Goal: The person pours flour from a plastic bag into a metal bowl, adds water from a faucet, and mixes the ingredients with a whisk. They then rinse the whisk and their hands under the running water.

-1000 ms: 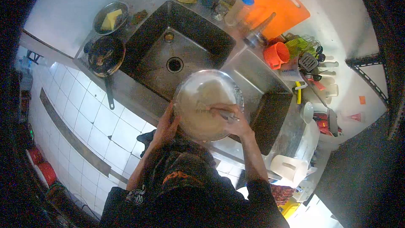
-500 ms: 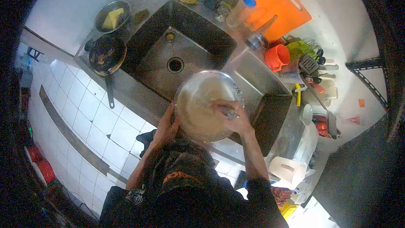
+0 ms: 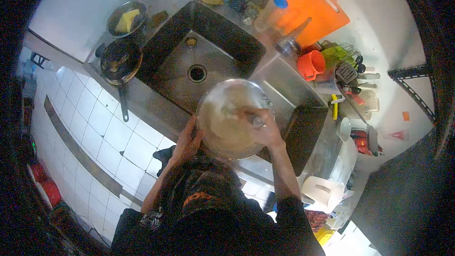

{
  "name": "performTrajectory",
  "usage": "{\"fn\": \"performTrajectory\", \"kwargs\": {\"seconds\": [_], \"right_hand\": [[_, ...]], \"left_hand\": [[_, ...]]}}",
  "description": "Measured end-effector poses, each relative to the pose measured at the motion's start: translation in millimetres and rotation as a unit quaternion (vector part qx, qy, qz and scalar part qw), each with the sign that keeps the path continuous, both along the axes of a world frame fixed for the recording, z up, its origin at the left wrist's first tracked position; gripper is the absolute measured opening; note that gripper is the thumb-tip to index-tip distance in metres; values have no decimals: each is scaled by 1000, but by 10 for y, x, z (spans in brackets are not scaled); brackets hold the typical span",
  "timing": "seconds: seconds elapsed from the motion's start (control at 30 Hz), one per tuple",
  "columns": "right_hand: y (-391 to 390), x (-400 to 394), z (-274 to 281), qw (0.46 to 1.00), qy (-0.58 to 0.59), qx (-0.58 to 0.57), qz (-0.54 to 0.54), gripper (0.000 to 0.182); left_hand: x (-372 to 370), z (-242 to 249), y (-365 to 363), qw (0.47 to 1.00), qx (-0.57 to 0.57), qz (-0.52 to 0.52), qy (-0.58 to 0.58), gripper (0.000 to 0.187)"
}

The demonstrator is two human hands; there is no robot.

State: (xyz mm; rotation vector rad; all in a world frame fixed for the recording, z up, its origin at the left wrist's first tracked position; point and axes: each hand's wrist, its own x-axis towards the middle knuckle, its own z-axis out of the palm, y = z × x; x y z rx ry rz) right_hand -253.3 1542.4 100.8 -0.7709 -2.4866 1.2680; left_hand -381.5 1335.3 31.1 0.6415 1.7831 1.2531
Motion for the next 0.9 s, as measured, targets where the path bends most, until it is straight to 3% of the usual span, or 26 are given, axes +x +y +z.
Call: {"fn": "performTrajectory", "kwargs": {"seconds": [0.07,0.1,0.17,0.2,0.27,0.3,0.33,0.4,0.53,0.6,0.63,0.7,0.73,0.8,0.83,0.87,0.9], "right_hand": [[-80,0,104,977,-113,-152,94,18],[-28,-4,103,978,-112,-152,93,18],[93,27,72,974,-192,-114,-46,19],[87,12,43,974,-193,-112,-44,19],[-12,-2,-113,997,17,33,68,18],[79,312,-596,997,-64,31,38,19],[113,260,-422,997,-63,33,39,19],[82,119,62,984,-148,-88,51,20],[-13,94,-33,999,-43,14,-22,21],[-64,128,50,979,-100,-162,75,21],[-21,119,76,979,-99,-162,75,21],[70,145,123,988,-114,-94,-48,21],[76,142,64,988,-115,-91,-46,21],[6,191,-185,999,21,-14,24,21],[-33,222,-182,995,20,-46,84,20],[19,247,-125,995,22,-45,84,20],[81,278,-25,992,-52,-100,64,19]], "left_hand": [[-17,-70,4,1000,5,-5,-25,58],[-14,-77,5,1000,6,-6,-24,58],[17,-34,-13,1000,1,-7,-4,58],[17,2,5,1000,3,-5,-5,58],[-8,85,-4,999,-31,-8,-27,59],[-19,109,-12,999,-32,-7,-28,59],[-39,128,8,999,-34,-9,-40,59],[-39,100,-2,998,-38,-15,-55,59],[0,-54,-3,999,-12,-13,-33,59],[-2,-49,14,1000,-1,-15,-18,59],[-3,-39,17,999,-18,-11,-25,59],[3,-8,-5,999,-38,-12,-33,59],[-6,8,11,1000,-18,-11,-23,59],[-1,34,5,1000,-2,-8,-14,58],[4,49,8,1000,1,-5,-26,58],[-4,55,29,999,6,-2,-35,57],[4,33,26,999,5,-1,-34,57]]}}
